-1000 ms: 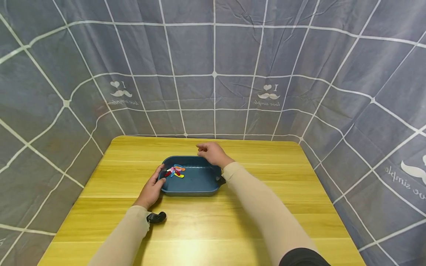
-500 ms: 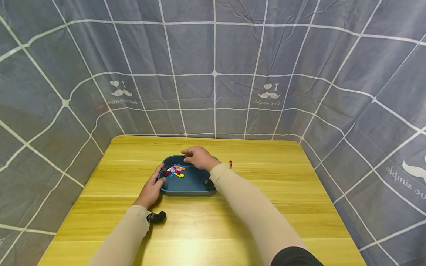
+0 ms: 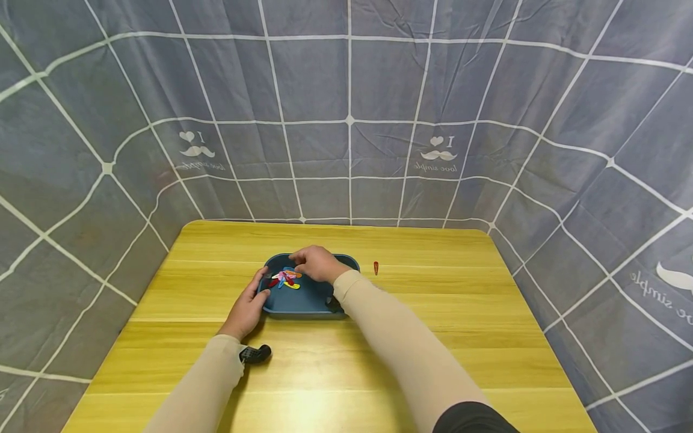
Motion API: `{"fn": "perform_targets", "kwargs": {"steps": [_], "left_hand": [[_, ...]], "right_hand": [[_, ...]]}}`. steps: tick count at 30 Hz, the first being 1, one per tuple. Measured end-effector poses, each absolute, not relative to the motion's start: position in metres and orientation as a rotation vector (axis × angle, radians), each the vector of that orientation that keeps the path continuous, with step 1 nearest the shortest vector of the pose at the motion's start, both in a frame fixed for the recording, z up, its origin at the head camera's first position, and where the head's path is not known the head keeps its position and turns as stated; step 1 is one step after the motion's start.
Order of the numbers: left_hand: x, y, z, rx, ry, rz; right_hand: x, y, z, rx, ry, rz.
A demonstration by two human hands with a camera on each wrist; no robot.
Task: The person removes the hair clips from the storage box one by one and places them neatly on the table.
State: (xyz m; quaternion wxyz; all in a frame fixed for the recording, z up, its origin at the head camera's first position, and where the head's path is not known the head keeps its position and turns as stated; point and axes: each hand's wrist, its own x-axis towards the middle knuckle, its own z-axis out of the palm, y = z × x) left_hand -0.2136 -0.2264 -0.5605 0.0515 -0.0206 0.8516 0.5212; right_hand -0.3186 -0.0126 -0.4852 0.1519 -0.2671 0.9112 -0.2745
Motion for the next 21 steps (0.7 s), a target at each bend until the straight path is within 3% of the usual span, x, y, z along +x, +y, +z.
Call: {"fn": "perform_targets", "kwargs": {"steps": [21], "left_hand": [[-0.211,-0.224,-0.559,-0.049,2.602,1.616]], "right_hand": [[-0.324,-0.029,-0.505,-0.905,2.631,-0.426]]}}
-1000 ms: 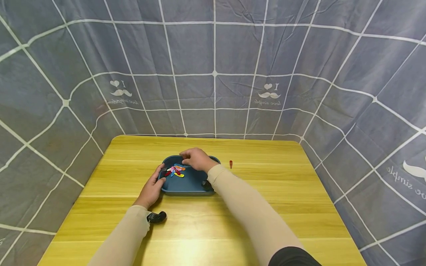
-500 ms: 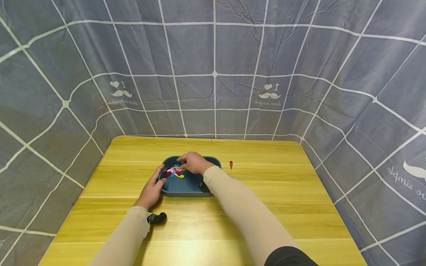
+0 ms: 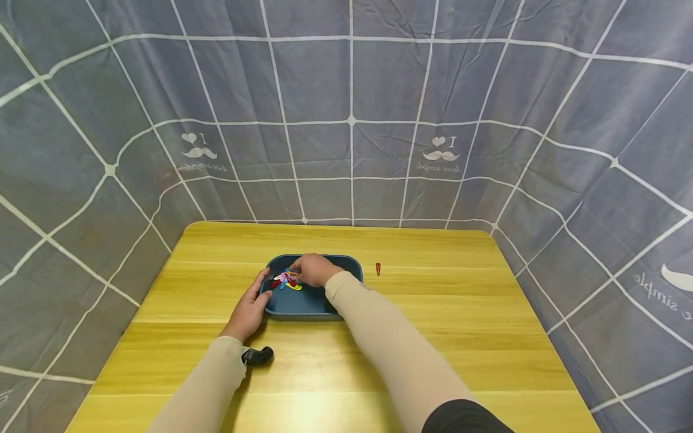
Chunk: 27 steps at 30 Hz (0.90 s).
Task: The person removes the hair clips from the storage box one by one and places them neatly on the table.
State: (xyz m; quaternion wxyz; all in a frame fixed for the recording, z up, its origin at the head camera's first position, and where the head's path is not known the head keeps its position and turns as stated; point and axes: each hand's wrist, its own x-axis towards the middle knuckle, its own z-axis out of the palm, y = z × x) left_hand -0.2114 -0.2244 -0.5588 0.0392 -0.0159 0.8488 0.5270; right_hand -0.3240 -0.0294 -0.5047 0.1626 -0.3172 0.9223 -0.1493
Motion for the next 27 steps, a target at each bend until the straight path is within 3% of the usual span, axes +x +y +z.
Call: {"fn": "perform_targets", "kwargs": {"steps": [27], "left_hand": [[-0.211,-0.222,-0.562,-0.048,2.646,1.611]], "right_hand": [[-0.314,-0.043,-0.518,-1.115,2.692,-0.179]]}}
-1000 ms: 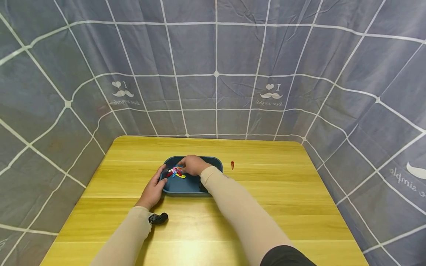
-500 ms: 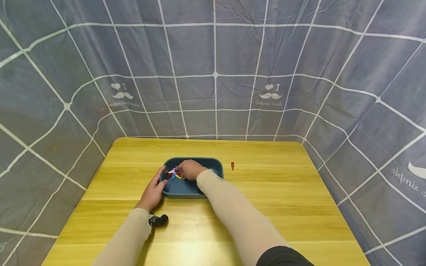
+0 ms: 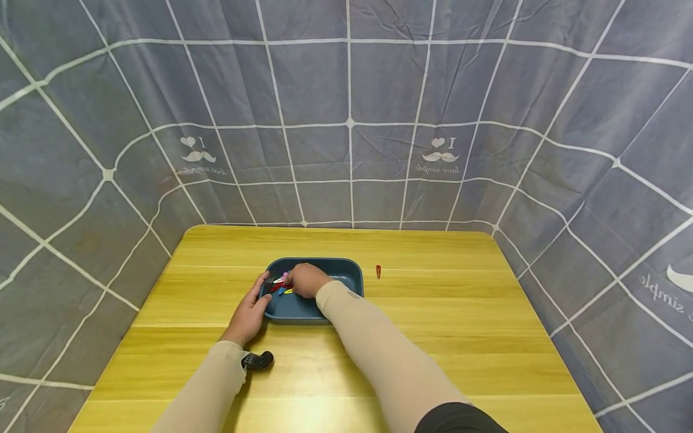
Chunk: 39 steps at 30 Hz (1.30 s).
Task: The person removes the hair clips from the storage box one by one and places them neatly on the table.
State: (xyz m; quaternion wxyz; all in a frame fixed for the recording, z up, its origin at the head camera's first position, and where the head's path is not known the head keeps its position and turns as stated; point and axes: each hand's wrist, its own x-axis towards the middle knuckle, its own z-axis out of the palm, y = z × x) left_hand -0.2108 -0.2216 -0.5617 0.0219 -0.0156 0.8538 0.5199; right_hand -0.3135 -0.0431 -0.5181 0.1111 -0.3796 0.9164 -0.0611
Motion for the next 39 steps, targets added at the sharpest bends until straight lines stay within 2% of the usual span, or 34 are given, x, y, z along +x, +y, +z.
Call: {"fn": "perform_targets", "kwargs": {"steps": [39], "left_hand": [[-0.2099,-0.2217,-0.5628,-0.025,2.645,1.617]], "right_hand": [[-0.315,-0.0411,-0.5197,-1.057,2.704,-0.269]]}}
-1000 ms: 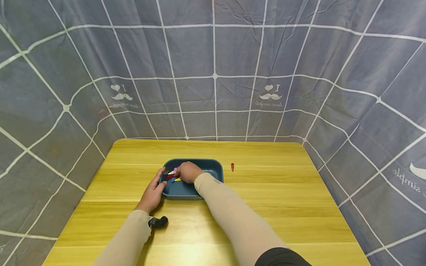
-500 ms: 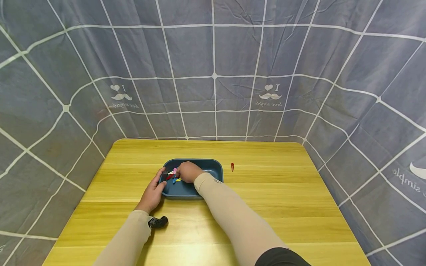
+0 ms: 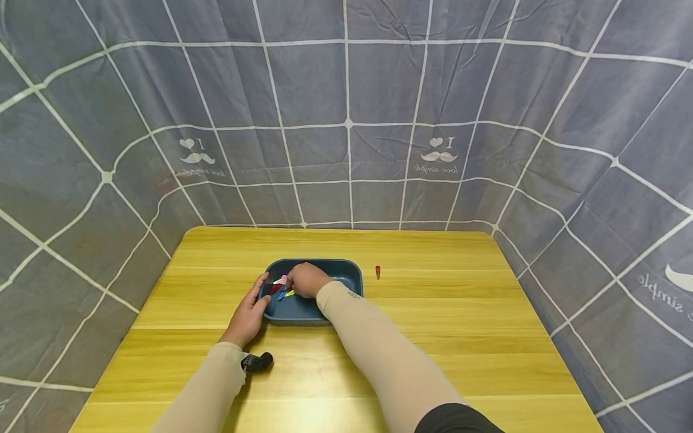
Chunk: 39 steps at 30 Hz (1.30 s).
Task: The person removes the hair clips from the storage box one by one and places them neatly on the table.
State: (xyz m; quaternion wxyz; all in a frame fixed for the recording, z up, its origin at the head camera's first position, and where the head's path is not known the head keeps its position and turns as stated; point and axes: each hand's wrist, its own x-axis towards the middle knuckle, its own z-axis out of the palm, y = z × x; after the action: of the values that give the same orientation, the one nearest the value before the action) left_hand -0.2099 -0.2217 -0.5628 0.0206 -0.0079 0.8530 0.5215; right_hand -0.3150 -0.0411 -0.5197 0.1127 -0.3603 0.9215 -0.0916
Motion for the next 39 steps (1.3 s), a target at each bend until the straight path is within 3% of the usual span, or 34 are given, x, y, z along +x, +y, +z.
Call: {"fn": "perform_targets", "kwargs": {"steps": [10,39], "left_hand": [[-0.209,-0.217,-0.561,-0.026,2.636,1.621],[-0.209,-0.222,-0.563,-0.071,2.639,1.562]], "right_hand": [[-0.322,-0.035,-0.52,-1.066,2.708,-0.353],[-0.318,-0.011,-0.472,-0.826,2.623,-0.831]]}}
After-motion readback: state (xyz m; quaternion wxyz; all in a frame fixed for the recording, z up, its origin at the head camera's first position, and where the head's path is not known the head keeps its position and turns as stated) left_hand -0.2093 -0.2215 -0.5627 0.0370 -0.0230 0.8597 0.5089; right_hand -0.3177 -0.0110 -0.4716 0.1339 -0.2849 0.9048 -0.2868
